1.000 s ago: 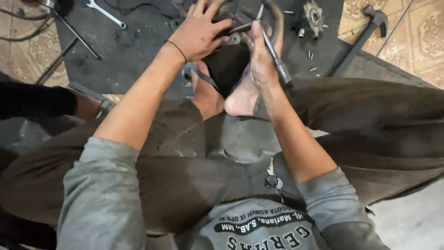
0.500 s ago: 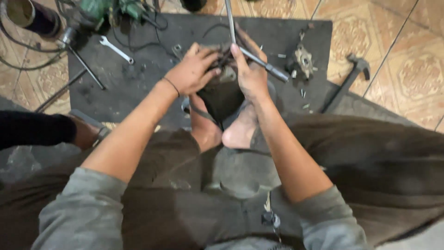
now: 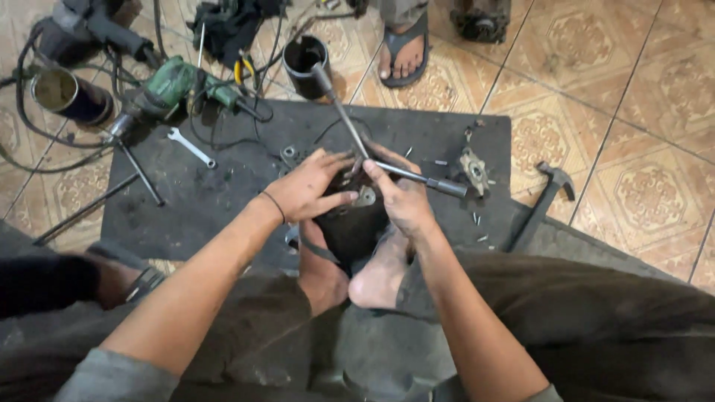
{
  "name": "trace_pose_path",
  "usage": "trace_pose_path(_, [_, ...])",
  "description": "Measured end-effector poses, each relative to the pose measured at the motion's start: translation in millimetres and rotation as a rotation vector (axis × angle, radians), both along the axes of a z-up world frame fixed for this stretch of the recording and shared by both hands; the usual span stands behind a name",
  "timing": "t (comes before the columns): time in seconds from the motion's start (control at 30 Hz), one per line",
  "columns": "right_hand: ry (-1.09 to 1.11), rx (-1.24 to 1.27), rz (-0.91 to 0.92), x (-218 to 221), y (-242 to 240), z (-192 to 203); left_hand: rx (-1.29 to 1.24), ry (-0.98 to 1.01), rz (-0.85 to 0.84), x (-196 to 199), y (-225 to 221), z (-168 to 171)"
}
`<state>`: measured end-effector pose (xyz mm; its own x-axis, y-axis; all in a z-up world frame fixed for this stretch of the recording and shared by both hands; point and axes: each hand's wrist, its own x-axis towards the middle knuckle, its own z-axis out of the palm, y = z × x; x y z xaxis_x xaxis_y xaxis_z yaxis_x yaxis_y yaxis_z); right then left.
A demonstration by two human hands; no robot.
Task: Disassembling an alternator using a T-handle wrench and other hand tools while sitting on the floor.
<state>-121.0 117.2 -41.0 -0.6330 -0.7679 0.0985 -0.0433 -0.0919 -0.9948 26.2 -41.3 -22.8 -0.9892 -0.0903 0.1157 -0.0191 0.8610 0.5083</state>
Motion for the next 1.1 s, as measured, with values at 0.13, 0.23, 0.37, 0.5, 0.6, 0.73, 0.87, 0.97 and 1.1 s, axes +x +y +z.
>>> trace_pose_path(0.13, [-0.248,-0.007,-0.138,6,-9,-9,0.078,0.007,-0.083,1,-10,3])
trace_pose_path(0.23, [-0.344,-0.051,-0.092,2,3,-13,0.074,0.047,-0.081,8,-9,-16])
trace_pose_path(0.37, [-0.229,-0.107,0.204,-10,5,17,-0.024,0.089,-0.07,-4,-14,-21])
trace_pose_path(0.5, [-0.053,-0.022,0.343,-15,1,31,0.085,0.125,-0.09,-10,-13,-19])
trace_pose_path(0.6, [-0.094,-0.037,0.449,-13,3,35,-0.066,0.168,-0.082,-5,-7,-25])
trace_pose_path(0.73, [-0.323,-0.037,0.369,-13,9,30,-0.247,0.144,0.054,4,0,-29])
trace_pose_path(0.87, [-0.296,-0.031,0.398,-13,7,29,-0.197,0.086,0.074,4,-5,-39])
trace_pose_path(0.97, [-0.539,-0.098,0.472,-19,10,20,-0.18,0.096,0.049,4,-11,-31])
trace_pose_path(1.1, [-0.654,-0.118,0.469,-13,4,13,-0.094,0.084,0.04,6,-14,-35])
